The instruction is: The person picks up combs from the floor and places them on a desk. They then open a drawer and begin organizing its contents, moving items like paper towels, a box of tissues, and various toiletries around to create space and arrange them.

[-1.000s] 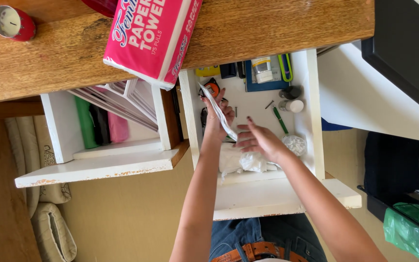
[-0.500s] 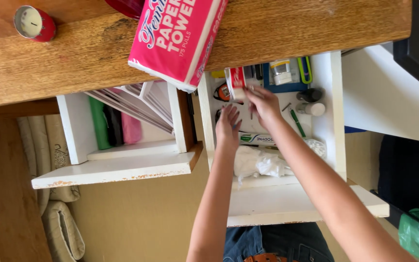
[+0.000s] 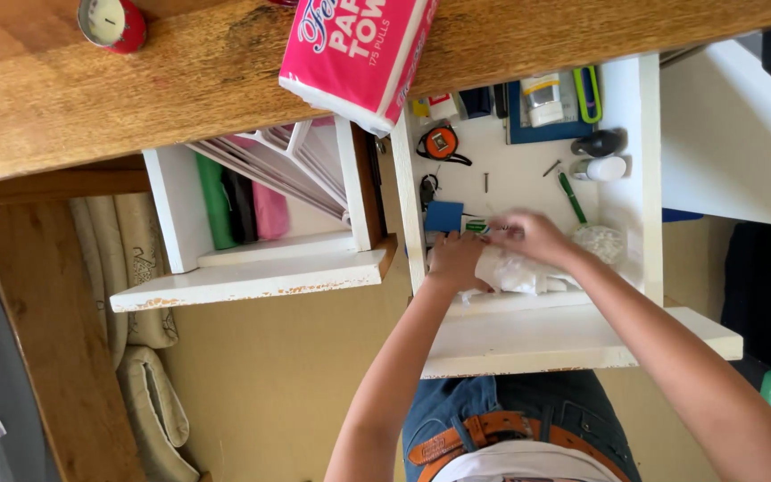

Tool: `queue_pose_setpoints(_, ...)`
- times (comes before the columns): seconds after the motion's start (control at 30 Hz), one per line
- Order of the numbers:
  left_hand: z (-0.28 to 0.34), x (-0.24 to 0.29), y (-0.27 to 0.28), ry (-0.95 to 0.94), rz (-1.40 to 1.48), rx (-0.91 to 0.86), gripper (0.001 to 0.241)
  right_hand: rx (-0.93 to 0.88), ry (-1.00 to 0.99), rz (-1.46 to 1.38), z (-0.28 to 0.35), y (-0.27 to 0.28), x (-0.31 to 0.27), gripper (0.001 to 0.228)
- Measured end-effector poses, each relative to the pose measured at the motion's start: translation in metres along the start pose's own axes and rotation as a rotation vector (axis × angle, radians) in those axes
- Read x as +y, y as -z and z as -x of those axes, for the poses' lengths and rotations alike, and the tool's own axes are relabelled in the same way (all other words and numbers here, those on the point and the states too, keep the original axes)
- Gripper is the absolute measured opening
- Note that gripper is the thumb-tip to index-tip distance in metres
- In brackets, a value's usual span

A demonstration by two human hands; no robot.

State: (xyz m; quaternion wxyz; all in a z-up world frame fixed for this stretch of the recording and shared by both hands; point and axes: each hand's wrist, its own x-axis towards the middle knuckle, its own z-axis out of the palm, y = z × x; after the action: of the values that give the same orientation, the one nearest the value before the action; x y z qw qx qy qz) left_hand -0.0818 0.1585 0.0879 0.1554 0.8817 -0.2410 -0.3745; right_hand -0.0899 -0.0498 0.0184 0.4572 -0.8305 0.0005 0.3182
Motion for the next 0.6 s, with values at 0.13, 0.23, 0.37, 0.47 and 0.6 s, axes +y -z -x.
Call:
queue_pose_setpoints(0.13, -0.013, -0.022, -0.031, -0.021, 0.023, 0.053, 0.07, -0.208, -0.016, 0.088, 0.049, 0.006, -0.019, 0.068)
queue_pose_setpoints(0.23, -0.015, -0.028, -0.016, -0.102, 0.199, 0.133, 0.047, -0.293, -0.012, 0.255, 0.064, 0.019, -0.046, 0.089)
queue_pose_setpoints(0.37, -0.013, -0.018, 0.038, -0.089, 0.352, 0.308, 0.05, -0.209, -0.221, 0.136, 0.049, 0.037, -0.068, 0.084)
queue_pose_setpoints(0.47, -0.019, -0.012, 0.057, -0.077, 0.423, 0.695, 0.064, -0.017, -0.276, -0.142, 0.026, 0.053, -0.073, 0.077)
queue_pose_setpoints(0.6, -0.043, -0.024, 0.035, -0.046, 0.865, 1.064, 0.073, 0.301, -0.16, -0.695, -0.029, 0.064, -0.059, 0.063)
